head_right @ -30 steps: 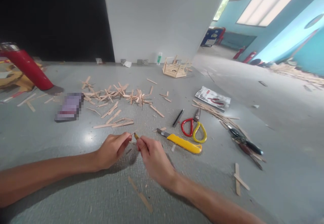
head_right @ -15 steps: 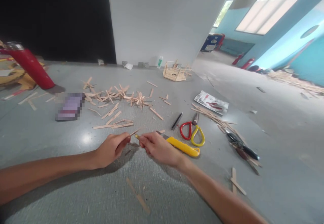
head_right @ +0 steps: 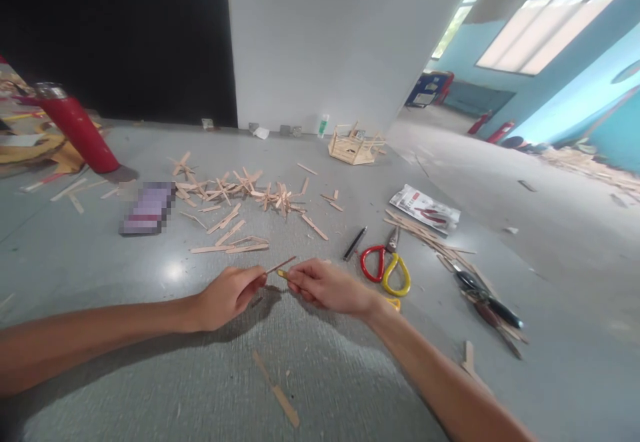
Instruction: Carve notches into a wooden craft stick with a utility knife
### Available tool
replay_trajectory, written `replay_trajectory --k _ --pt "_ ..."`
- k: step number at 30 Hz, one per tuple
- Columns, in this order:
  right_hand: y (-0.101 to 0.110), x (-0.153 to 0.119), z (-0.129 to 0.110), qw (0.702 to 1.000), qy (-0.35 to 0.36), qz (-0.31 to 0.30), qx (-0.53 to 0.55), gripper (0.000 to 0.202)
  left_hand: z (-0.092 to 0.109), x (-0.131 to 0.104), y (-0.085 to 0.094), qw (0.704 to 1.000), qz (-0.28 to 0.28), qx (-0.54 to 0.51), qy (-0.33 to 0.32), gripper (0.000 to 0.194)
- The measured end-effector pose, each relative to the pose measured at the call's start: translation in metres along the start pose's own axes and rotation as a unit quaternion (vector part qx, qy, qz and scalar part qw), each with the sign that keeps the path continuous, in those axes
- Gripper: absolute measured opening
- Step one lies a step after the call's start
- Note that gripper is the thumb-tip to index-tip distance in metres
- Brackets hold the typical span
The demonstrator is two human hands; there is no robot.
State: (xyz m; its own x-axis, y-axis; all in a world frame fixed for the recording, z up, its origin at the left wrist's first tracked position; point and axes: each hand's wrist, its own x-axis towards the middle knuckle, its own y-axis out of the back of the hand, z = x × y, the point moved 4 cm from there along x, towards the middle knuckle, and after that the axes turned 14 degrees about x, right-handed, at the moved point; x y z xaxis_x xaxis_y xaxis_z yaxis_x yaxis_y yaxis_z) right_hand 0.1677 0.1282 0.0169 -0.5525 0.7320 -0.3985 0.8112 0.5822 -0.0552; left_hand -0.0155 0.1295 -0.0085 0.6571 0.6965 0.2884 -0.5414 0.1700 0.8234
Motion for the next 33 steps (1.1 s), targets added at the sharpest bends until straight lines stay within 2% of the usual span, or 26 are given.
replay_trajectory --k 3,7,10,13,16,18,21,28,33 --pt "-0.019 0.006 0.011 0.994 0.033 0.082 0.070 0.054 -0.004 0.001 0.002 1.000 0.016 -0.002 0.019 0.028" --pt "-0.045 0.012 0.026 0.976 0.034 0.159 0.143 0.055 -0.008 0.002 0.001 0.999 0.015 -0.002 0.035 0.035" --pt "-0.041 0.010 0.023 0.979 0.029 0.149 0.138 0.056 -0.009 0.001 0.001 0.999 0.010 0.002 0.043 0.036" --pt "-0.019 0.004 0.013 0.993 -0.004 0.086 0.082 0.055 -0.003 0.001 0.001 1.000 -0.002 -0.001 0.015 0.032" --pt "0.000 -0.003 0.002 0.999 -0.021 -0.023 -0.040 0.053 0.004 0.001 0.001 0.999 -0.025 -0.015 -0.024 0.030" --pt "0.007 -0.005 -0.002 0.998 -0.008 -0.031 -0.054 0.052 0.005 0.001 0.002 0.999 -0.029 -0.021 -0.024 0.031" --pt "0.001 -0.004 -0.001 0.999 0.006 -0.001 -0.033 0.053 0.002 0.001 0.002 0.999 -0.026 -0.019 -0.008 0.032" --pt "-0.033 0.002 0.021 0.985 0.055 0.145 0.074 0.056 -0.003 0.002 0.003 0.999 -0.020 -0.029 0.021 0.030" --pt "-0.040 0.002 0.028 0.980 0.040 0.158 0.113 0.055 -0.001 0.001 0.005 0.999 -0.033 -0.033 0.013 0.031"
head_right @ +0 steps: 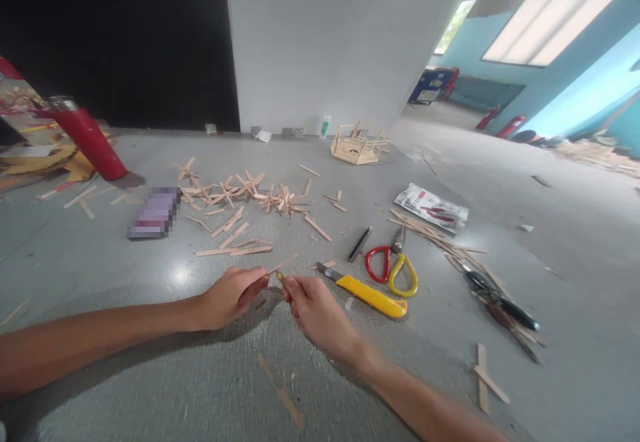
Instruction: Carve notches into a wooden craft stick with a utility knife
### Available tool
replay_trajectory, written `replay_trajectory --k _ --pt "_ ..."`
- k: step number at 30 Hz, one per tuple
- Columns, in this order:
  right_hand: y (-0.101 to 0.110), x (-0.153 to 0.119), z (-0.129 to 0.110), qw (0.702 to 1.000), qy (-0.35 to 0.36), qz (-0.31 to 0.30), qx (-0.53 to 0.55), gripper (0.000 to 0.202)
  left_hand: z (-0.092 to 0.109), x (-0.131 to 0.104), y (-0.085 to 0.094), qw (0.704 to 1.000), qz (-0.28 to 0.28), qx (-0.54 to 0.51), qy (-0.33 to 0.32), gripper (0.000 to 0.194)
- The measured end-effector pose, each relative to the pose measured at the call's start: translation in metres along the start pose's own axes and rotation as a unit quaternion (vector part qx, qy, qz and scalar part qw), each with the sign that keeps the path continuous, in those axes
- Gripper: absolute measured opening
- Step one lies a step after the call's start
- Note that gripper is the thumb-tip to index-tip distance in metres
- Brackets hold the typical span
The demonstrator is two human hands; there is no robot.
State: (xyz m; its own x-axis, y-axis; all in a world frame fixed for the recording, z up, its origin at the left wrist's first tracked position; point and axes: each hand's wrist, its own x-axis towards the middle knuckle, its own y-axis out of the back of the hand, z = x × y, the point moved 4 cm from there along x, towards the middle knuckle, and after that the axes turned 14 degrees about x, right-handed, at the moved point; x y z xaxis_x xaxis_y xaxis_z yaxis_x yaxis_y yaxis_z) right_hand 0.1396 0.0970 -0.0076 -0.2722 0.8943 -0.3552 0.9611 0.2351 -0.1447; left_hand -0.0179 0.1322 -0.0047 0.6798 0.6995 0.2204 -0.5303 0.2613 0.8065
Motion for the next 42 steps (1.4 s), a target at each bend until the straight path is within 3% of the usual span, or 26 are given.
replay_trajectory --k 8,13,15,20,25,35,42 --pt "0.018 -0.006 -0.032 0.982 0.023 -0.058 -0.178 0.049 0.007 0.003 0.004 1.000 0.003 -0.009 -0.009 0.035" --pt "0.028 -0.013 -0.024 0.976 -0.147 -0.154 -0.046 0.049 0.007 0.000 0.000 1.000 -0.012 0.011 -0.024 0.034" --pt "0.031 -0.012 -0.022 0.965 -0.182 -0.190 -0.007 0.049 0.007 0.001 0.001 1.000 -0.013 0.007 -0.021 0.034" --pt "0.040 -0.003 -0.022 0.949 -0.200 -0.245 0.003 0.047 0.010 0.008 0.004 0.998 -0.051 -0.031 -0.005 0.038" --pt "0.045 0.002 -0.021 0.938 -0.226 -0.263 0.004 0.048 0.011 0.013 0.006 0.995 -0.084 -0.056 0.021 0.040" --pt "0.044 0.014 -0.023 0.917 -0.240 -0.317 0.024 0.046 0.006 0.013 0.006 0.992 -0.081 -0.086 0.050 0.041" --pt "0.046 0.017 -0.024 0.903 -0.240 -0.356 0.016 0.046 0.006 0.014 0.005 0.990 -0.098 -0.098 0.027 0.035"
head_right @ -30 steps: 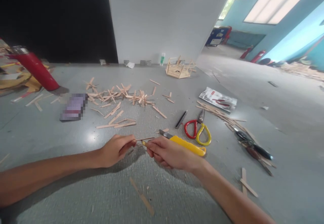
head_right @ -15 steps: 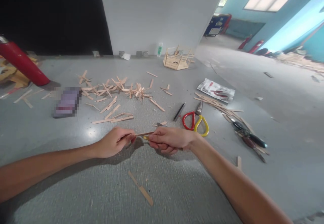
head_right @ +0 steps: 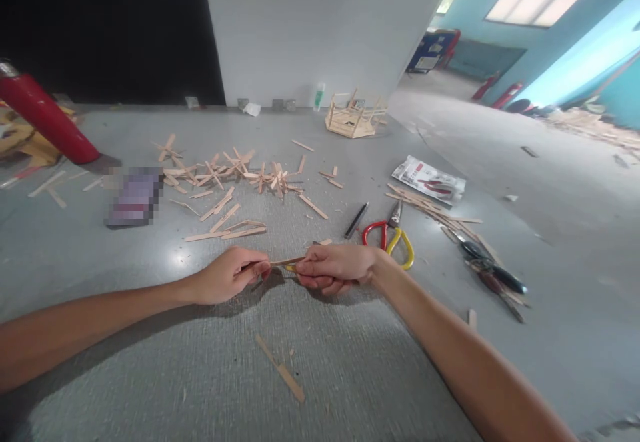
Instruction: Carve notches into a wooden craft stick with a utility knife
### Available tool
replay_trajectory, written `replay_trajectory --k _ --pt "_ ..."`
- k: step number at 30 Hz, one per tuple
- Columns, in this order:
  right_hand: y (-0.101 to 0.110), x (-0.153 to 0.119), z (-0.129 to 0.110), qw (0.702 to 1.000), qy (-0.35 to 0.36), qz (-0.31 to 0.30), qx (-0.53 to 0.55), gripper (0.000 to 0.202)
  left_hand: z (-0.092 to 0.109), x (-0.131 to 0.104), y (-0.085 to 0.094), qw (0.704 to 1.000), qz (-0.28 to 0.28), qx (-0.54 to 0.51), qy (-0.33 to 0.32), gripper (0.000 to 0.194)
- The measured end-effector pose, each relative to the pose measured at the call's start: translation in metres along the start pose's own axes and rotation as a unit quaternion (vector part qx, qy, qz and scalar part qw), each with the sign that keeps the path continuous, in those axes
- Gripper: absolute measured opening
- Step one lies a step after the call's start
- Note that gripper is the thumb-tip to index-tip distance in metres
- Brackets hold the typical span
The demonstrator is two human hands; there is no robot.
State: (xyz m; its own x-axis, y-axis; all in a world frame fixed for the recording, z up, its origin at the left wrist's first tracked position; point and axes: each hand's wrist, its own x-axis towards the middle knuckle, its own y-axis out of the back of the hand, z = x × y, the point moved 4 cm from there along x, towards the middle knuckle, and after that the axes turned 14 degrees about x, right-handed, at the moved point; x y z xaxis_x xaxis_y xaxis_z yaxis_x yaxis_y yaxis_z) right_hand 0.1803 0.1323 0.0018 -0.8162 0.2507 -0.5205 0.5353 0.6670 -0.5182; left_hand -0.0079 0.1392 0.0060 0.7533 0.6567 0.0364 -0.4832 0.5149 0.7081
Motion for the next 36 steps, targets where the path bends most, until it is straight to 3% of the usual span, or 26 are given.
replay_trajectory --k 3,5,7,10,12,15,17,22,24,26,29,31,33,36 --pt "0.004 0.000 0.001 1.000 -0.005 -0.001 0.002 0.045 -0.001 0.000 0.000 1.000 0.007 0.003 -0.002 0.035" --pt "0.002 0.005 0.003 1.000 0.014 0.022 0.015 0.044 -0.004 0.000 0.001 0.999 0.042 0.014 0.008 0.035" --pt "-0.004 0.014 0.005 0.994 0.069 0.078 0.038 0.045 -0.007 0.000 0.003 0.994 0.101 0.029 0.030 0.036" --pt "-0.023 0.033 0.013 0.963 0.174 0.190 0.080 0.046 -0.011 -0.003 0.004 0.982 0.173 0.052 0.062 0.038" --pt "-0.037 0.045 0.020 0.933 0.231 0.257 0.097 0.045 -0.012 -0.005 0.004 0.976 0.197 0.065 0.071 0.039" --pt "-0.048 0.053 0.024 0.908 0.257 0.317 0.096 0.043 -0.012 -0.007 0.003 0.969 0.220 0.080 0.072 0.039" --pt "-0.046 0.046 0.018 0.906 0.242 0.342 0.061 0.041 -0.013 -0.007 0.002 0.970 0.222 0.080 0.063 0.038" --pt "-0.034 0.008 0.006 0.959 0.117 0.256 0.042 0.042 -0.024 -0.003 0.005 0.971 0.209 0.000 0.119 0.039" --pt "-0.030 -0.003 0.008 0.964 0.087 0.249 0.043 0.045 -0.025 -0.002 0.006 0.971 0.191 -0.049 0.137 0.040" --pt "-0.025 -0.011 0.005 0.935 0.158 0.318 0.016 0.048 -0.020 -0.001 0.009 0.971 0.170 -0.100 0.138 0.041" --pt "-0.025 -0.024 -0.004 0.827 0.339 0.446 -0.045 0.048 0.000 -0.005 0.014 0.967 0.131 -0.179 0.128 0.043" --pt "-0.035 -0.031 -0.009 0.763 0.428 0.481 -0.057 0.043 0.020 -0.011 0.018 0.966 0.090 -0.212 0.116 0.043" --pt "-0.048 -0.036 -0.011 0.739 0.480 0.470 -0.047 0.037 0.041 -0.020 0.020 0.964 0.048 -0.240 0.104 0.043" --pt "-0.069 -0.035 -0.009 0.763 0.500 0.409 -0.029 0.032 0.064 -0.032 0.024 0.969 0.002 -0.230 0.096 0.044"
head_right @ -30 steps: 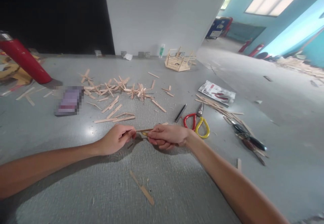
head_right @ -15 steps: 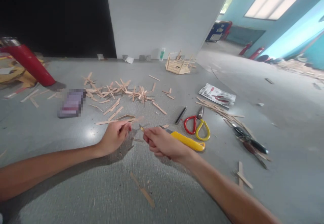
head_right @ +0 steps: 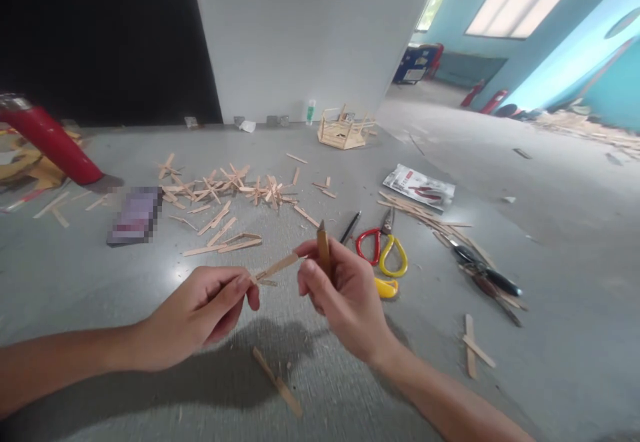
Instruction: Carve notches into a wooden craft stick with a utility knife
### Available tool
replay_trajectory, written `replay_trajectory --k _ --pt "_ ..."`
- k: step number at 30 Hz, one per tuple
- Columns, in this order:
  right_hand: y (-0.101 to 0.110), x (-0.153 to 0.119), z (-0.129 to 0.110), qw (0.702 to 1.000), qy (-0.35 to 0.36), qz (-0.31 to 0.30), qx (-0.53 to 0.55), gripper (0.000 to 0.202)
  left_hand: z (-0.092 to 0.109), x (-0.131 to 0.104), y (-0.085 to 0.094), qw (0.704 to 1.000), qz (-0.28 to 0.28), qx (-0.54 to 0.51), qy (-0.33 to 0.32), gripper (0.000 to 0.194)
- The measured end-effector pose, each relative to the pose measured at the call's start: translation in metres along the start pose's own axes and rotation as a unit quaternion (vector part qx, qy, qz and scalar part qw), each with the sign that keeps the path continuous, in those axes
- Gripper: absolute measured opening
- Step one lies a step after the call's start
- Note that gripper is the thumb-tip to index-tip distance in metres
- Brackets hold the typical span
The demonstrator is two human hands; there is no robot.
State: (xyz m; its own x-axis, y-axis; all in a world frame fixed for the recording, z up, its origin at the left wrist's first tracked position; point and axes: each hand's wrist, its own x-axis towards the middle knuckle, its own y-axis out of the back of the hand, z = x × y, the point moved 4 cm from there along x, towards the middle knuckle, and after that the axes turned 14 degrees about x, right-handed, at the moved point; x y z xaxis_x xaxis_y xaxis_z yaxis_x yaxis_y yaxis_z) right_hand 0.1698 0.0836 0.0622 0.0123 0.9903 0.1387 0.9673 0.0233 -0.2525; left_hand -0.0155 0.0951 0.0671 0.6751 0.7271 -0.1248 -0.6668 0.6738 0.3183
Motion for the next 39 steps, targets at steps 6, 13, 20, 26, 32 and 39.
replay_trajectory --k 6,13,20,26,32,39 --pt "-0.012 -0.017 -0.004 0.999 0.005 -0.036 0.019 0.022 0.011 -0.014 -0.003 0.998 -0.018 0.055 -0.013 0.044" --pt "-0.012 -0.017 -0.006 0.998 0.028 -0.056 -0.017 0.020 0.007 -0.016 -0.007 0.998 -0.027 0.056 -0.007 0.045" --pt "0.006 -0.008 -0.015 0.954 0.155 0.064 -0.248 0.034 -0.002 0.003 0.003 0.986 -0.117 0.107 0.056 0.042" --pt "0.002 -0.005 0.031 0.814 0.243 -0.142 -0.507 0.019 -0.051 0.037 0.015 0.961 -0.235 0.131 0.059 0.041" --pt "0.003 -0.022 0.059 0.692 0.231 -0.230 -0.644 0.054 -0.065 0.040 0.014 0.969 -0.189 0.112 0.113 0.036" --pt "-0.002 -0.024 0.056 0.655 0.266 -0.246 -0.663 0.052 -0.063 0.040 0.013 0.970 -0.180 0.124 0.110 0.037"
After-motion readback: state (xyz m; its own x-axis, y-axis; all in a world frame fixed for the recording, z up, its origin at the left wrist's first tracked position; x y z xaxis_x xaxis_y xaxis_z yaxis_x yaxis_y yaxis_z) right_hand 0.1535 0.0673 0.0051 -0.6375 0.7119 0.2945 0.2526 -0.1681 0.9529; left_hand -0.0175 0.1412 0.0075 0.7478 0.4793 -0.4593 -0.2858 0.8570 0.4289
